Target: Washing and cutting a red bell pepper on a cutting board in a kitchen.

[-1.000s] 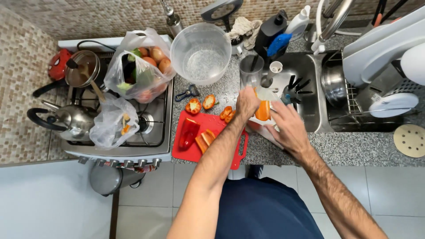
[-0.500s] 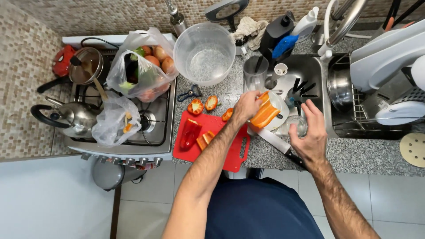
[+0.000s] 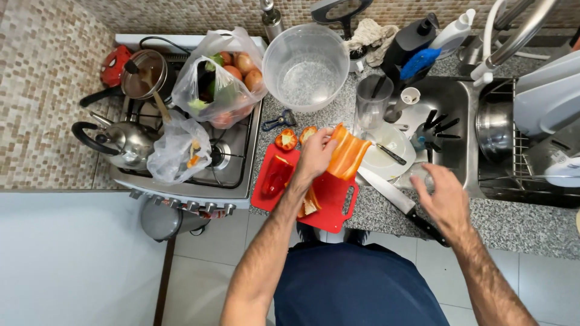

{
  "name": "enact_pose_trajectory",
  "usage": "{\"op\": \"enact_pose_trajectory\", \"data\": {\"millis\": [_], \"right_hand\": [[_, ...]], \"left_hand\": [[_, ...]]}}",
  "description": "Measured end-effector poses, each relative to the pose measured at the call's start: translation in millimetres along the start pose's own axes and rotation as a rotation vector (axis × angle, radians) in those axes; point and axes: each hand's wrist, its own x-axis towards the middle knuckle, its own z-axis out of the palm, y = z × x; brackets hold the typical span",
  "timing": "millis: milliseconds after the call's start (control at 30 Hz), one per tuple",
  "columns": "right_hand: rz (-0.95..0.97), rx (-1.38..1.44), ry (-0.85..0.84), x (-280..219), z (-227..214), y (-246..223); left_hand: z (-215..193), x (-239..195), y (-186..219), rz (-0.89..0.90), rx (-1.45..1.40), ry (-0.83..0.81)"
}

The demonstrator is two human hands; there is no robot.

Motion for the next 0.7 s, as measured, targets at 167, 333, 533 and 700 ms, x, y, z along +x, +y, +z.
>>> {"op": "enact_pose_trajectory", "data": {"millis": [167,333,533,700], "right_hand": [[0.201,0.288,-0.27,-36.9,26.7,-51.5],[0.256,0.116,-0.357,-23.5,21.6,-68.4],[0.23,-0.221,-0.454,-28.4,26.5,-27.8],[0.044,-0.128,-0.386,7.6,13.6,-100.1]], "left_hand": [[-23.6,-44.8,-66.0,-0.131,-0.071,0.124],[-71.3,-69.3,-68.9,-0.054,-0.27,0.394],[-129.7,-90.0,-84.5,-0.069,-0.386,0.688],[-107.8,-95.4,-93.0,-0.094,-0.405,0.547]]}}
